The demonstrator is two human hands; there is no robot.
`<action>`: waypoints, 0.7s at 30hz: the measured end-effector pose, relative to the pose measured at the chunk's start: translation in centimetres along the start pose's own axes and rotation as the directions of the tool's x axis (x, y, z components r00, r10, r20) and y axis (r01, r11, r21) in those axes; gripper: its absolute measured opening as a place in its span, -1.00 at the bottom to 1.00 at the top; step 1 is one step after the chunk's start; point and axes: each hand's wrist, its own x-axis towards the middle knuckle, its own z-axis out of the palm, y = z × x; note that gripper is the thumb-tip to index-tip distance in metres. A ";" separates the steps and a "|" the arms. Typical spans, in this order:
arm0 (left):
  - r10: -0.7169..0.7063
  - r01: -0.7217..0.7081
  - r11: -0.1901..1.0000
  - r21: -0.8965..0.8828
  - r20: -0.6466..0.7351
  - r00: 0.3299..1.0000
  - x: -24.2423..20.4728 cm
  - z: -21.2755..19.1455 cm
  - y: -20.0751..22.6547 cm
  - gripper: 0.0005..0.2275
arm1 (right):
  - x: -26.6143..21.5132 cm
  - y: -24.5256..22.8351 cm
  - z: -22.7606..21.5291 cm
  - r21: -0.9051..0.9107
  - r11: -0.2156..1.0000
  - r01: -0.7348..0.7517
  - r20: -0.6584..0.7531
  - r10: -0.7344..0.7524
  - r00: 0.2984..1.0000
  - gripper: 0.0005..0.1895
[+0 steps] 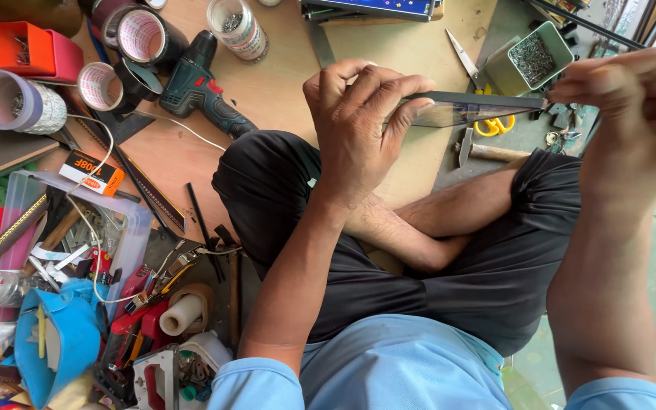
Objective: Applying black adhesive tape or plastic strips to the edges of a wooden-backed art print to create a frame.
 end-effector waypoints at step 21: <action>-0.018 0.018 0.997 0.075 -0.008 1.000 -0.5 -0.7 1.0 -0.86 | 1.0 -3.8 7.3 -0.643 0.514 0.567 0.540 -0.221 0.812 -0.90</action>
